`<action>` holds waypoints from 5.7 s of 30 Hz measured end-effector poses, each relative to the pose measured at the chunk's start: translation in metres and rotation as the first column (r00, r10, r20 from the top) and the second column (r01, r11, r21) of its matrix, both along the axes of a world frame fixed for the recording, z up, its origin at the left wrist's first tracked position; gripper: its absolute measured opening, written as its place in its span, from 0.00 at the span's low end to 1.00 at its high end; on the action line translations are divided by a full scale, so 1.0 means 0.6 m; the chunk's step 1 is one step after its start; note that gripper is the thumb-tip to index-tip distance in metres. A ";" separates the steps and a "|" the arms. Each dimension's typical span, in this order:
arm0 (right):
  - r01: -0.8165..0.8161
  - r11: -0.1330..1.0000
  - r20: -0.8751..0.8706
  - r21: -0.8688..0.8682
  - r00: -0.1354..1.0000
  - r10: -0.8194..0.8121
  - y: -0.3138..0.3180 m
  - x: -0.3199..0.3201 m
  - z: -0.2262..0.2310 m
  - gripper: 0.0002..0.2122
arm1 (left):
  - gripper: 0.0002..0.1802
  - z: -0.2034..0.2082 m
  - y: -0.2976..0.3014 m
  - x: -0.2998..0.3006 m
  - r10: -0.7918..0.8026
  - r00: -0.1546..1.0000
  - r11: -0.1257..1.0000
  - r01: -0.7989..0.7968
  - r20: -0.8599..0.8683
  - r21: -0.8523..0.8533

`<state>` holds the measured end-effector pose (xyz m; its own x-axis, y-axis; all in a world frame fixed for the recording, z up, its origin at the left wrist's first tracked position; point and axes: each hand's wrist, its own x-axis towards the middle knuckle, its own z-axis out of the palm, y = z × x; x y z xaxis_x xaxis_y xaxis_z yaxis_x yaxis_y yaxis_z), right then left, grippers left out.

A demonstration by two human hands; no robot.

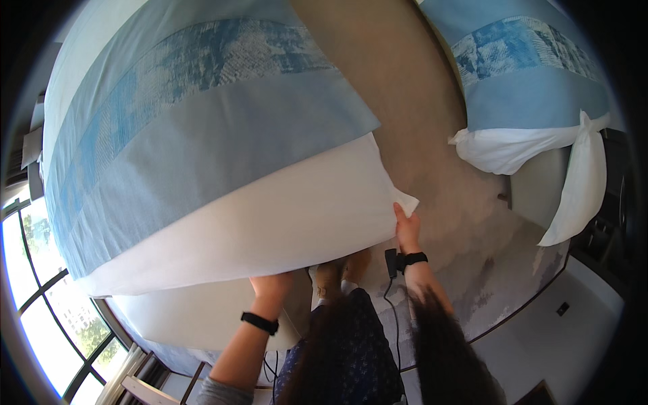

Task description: The person spreads a white duvet over a mattress, then places a blue patterned runner across the center. They tuck the bedding under the mattress and arrange several white pillows at the head of the bed.

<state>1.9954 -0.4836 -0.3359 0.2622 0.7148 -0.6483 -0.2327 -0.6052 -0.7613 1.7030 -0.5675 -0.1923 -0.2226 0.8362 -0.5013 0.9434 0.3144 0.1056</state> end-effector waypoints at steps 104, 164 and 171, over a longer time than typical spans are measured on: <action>0.195 0.918 0.061 0.346 0.971 -0.230 0.507 0.594 -0.073 0.24 | 0.50 -0.115 0.622 0.868 -0.573 0.754 0.644 0.173 0.320 0.745; -0.955 0.212 0.363 -0.206 0.127 0.923 1.459 -0.145 0.155 0.17 | 0.15 0.023 1.720 0.099 0.634 -0.161 0.597 -0.520 0.756 -0.611; -0.354 0.926 -0.219 -0.131 0.922 0.321 1.380 -0.002 0.254 0.21 | 0.15 -0.012 1.836 0.114 0.758 -0.121 0.527 -0.466 0.641 -0.711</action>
<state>1.9941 0.3442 -0.1835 -0.1151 0.6175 -0.7781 -0.1225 -0.7861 -0.6058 1.7715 0.5342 -0.1996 0.0770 0.4651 -0.8819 -0.3535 0.8398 0.4120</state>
